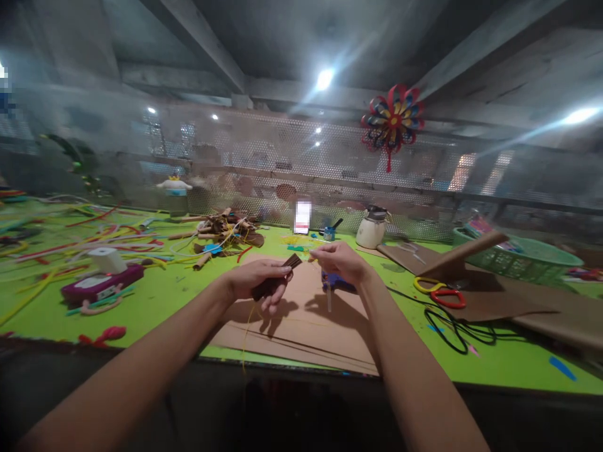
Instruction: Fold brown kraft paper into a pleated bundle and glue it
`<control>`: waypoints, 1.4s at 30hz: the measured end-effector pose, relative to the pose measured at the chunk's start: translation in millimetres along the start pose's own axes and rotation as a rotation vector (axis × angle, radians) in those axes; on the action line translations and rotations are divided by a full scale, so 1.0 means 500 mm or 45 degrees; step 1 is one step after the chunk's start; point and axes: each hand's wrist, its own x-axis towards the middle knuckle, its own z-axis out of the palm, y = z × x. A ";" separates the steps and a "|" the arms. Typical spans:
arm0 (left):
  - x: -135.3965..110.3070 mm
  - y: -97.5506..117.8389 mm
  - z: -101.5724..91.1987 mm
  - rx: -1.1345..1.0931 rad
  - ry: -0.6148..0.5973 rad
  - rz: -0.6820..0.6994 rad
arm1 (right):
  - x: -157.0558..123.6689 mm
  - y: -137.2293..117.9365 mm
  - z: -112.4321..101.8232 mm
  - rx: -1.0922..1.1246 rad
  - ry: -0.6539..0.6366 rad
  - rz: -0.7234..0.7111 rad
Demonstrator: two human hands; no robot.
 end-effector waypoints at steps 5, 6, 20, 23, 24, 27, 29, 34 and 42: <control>-0.008 -0.005 -0.012 0.058 0.028 0.053 | -0.004 0.000 -0.019 0.047 0.087 -0.088; -0.008 -0.006 -0.014 0.054 0.030 0.047 | -0.001 0.001 -0.015 0.068 0.130 -0.128; -0.004 -0.005 -0.015 0.006 0.056 -0.024 | 0.001 0.006 0.024 -0.142 0.052 -0.064; -0.002 -0.008 -0.019 0.014 0.044 -0.018 | -0.003 0.005 0.009 -0.258 -0.054 0.049; -0.001 -0.009 -0.020 0.009 0.039 -0.011 | -0.004 0.005 0.006 -0.319 -0.067 0.069; 0.005 -0.014 -0.024 -0.051 0.039 0.014 | -0.004 0.007 0.002 -0.417 -0.018 0.042; 0.010 -0.016 -0.028 -0.122 0.040 0.023 | -0.003 0.009 0.000 -0.319 0.018 -0.002; 0.014 -0.019 -0.034 -0.226 -0.008 0.021 | -0.001 0.016 -0.011 -0.282 0.075 0.000; 0.029 -0.032 -0.014 -0.184 -0.036 0.010 | 0.021 0.038 0.000 -1.106 0.293 -0.039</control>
